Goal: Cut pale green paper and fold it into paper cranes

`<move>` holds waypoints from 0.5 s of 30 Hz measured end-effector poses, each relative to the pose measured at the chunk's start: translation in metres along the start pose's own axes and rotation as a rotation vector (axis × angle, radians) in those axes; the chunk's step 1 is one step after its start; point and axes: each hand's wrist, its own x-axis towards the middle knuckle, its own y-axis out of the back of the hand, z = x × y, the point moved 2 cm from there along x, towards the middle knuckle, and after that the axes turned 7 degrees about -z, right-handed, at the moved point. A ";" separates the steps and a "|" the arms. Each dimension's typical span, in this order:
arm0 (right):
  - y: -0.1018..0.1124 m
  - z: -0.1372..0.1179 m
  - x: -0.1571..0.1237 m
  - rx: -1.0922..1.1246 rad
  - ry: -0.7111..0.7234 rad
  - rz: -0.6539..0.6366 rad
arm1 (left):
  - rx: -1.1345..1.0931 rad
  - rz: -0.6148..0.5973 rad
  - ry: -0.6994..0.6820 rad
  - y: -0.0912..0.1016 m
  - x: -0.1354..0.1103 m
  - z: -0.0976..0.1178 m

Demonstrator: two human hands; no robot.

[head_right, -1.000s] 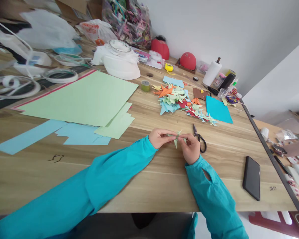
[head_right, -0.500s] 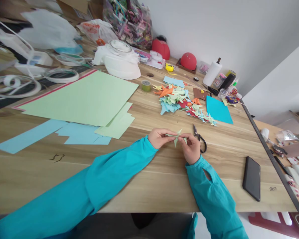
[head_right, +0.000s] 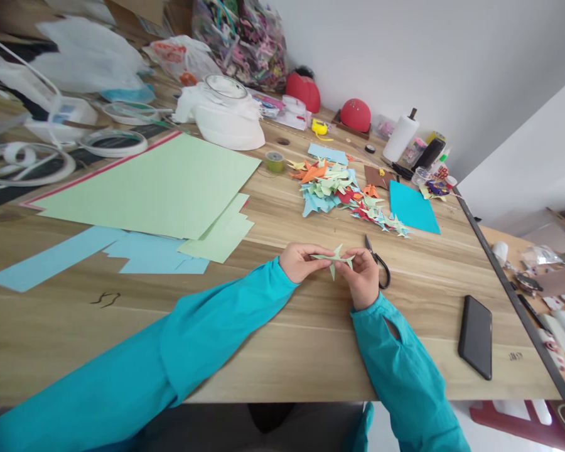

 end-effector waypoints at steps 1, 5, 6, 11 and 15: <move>0.000 0.000 0.000 0.014 -0.010 0.001 | -0.002 0.001 -0.003 0.000 0.000 0.000; -0.001 0.000 0.001 0.012 -0.021 -0.006 | -0.007 -0.010 0.000 -0.001 0.000 -0.001; -0.001 0.000 0.001 0.008 -0.020 -0.006 | -0.004 -0.012 -0.003 -0.001 0.000 -0.001; -0.002 0.000 0.001 0.037 -0.042 -0.027 | 0.034 -0.016 -0.010 0.001 0.001 -0.006; -0.002 0.001 0.001 0.045 -0.070 -0.040 | 0.045 -0.013 0.002 0.001 0.000 -0.007</move>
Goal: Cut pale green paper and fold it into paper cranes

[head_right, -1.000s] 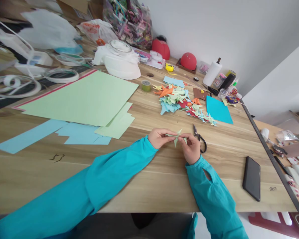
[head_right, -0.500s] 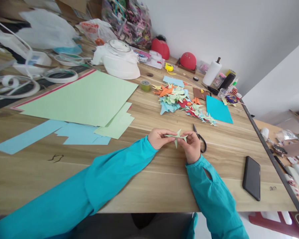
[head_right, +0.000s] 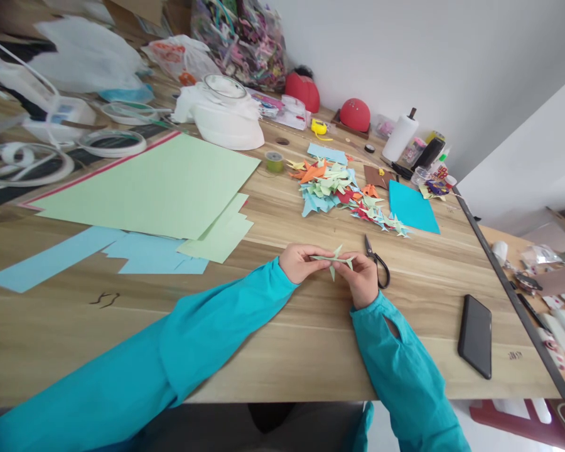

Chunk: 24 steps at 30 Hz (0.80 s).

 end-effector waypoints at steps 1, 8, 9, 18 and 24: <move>0.000 0.000 0.000 -0.007 0.005 0.012 | -0.008 -0.001 -0.001 0.000 0.000 0.000; 0.004 0.002 0.001 -0.034 0.035 0.113 | -0.134 -0.025 -0.012 -0.003 -0.001 0.005; 0.005 0.002 0.001 -0.031 0.039 0.124 | -0.145 -0.022 -0.006 -0.003 -0.001 0.005; 0.006 0.003 0.000 -0.029 0.020 0.084 | -0.198 -0.014 0.054 -0.002 0.000 0.005; 0.007 0.004 -0.001 -0.018 0.032 0.079 | -0.260 -0.034 0.055 -0.004 -0.002 0.006</move>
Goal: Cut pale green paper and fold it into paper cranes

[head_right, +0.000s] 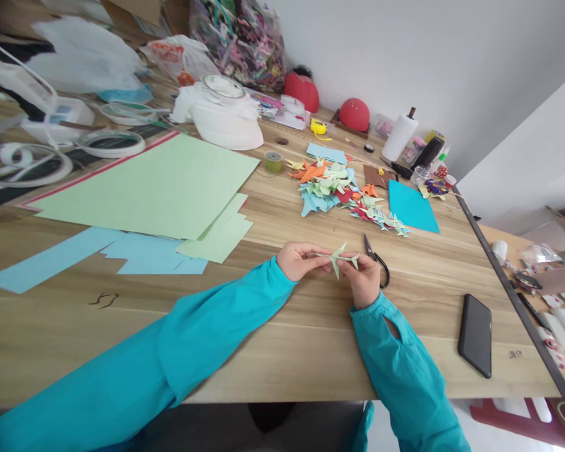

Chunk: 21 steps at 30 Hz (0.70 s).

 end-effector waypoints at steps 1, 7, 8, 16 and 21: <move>0.000 0.000 0.000 0.011 0.000 0.003 | -0.002 0.001 -0.007 0.000 0.000 0.001; -0.001 -0.001 0.001 0.115 -0.044 0.036 | -0.042 -0.017 -0.015 0.001 0.003 -0.002; -0.001 -0.001 0.001 0.121 -0.051 0.035 | -0.050 -0.020 -0.011 0.002 0.004 -0.004; -0.002 -0.003 0.001 0.176 -0.062 0.052 | -0.053 0.062 -0.005 0.006 0.011 -0.017; -0.002 -0.006 0.001 0.183 -0.058 0.063 | -0.060 0.085 0.002 0.007 0.012 -0.017</move>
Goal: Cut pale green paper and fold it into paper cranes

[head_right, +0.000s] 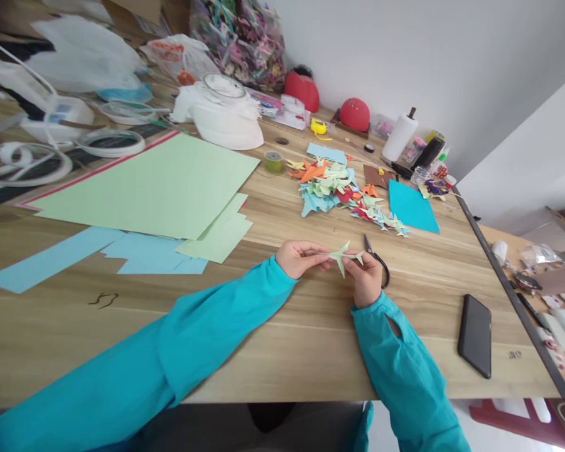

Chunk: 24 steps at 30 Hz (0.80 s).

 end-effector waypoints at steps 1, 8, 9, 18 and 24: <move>0.000 0.000 0.000 -0.002 0.001 0.001 | -0.001 -0.002 0.005 0.000 0.000 0.000; 0.001 0.000 0.002 -0.006 -0.018 0.011 | 0.024 -0.034 -0.013 -0.004 -0.006 0.009; 0.001 0.001 0.001 -0.008 -0.023 0.009 | 0.044 -0.039 -0.019 -0.004 -0.007 0.010; -0.001 0.004 -0.001 -0.039 -0.040 -0.060 | 0.119 -0.045 -0.018 -0.006 -0.010 0.013; -0.003 0.003 -0.001 -0.048 -0.025 -0.083 | 0.122 -0.047 0.027 -0.005 -0.011 0.016</move>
